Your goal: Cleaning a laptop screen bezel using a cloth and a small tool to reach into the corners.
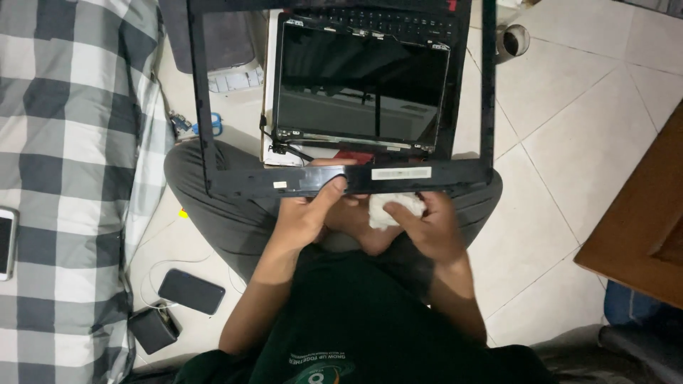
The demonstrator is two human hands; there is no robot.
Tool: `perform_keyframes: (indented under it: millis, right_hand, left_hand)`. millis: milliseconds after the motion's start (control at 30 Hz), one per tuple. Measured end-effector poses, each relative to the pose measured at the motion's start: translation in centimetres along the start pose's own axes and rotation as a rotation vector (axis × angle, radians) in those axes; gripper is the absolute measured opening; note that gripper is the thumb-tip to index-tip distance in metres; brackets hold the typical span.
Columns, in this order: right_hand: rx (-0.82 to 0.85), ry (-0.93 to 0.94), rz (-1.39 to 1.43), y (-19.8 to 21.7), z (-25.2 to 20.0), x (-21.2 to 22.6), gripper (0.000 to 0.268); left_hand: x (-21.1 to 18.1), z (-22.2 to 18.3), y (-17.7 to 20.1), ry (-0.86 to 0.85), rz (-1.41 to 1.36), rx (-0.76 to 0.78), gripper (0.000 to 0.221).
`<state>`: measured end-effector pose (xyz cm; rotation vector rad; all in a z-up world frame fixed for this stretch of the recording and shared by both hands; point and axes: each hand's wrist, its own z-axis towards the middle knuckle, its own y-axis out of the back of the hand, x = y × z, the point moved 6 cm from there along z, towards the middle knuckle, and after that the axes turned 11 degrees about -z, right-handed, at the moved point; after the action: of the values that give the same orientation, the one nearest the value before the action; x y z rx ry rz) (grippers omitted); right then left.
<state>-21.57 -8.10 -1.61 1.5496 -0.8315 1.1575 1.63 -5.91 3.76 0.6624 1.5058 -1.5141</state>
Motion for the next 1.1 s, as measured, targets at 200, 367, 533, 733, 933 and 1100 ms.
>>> perform_keyframes:
  millis: [200, 367, 533, 733, 933, 1100]
  right_hand:
    - [0.150, 0.102, -0.237, 1.7, 0.6, 4.3, 0.030]
    - [0.128, 0.212, -0.281, 1.9, 0.5, 7.3, 0.035]
    - [-0.069, 0.476, -0.176, 1.4, 0.3, 11.7, 0.022]
    - [-0.213, 0.689, -0.390, -0.1, 1.0, 15.0, 0.038]
    - [-0.179, 0.761, -0.559, -3.6, 2.4, 15.5, 0.025]
    - [-0.143, 0.701, -0.615, -2.3, 3.2, 16.0, 0.015]
  left_hand:
    - [1.7, -0.6, 1.7, 0.172, -0.174, -0.052, 0.032]
    - [-0.1, -0.3, 0.7, 0.166, -0.215, -0.011, 0.044]
    - [-0.3, 0.0, -0.5, 0.137, -0.260, 0.116, 0.050]
    - [-0.6, 0.3, -1.3, 0.079, -0.146, 0.166, 0.052]
    - [-0.5, 0.2, -1.4, 0.084, -0.042, 0.192, 0.055]
    - [-0.8, -0.4, -2.6, 0.179, -0.323, 0.171, 0.061]
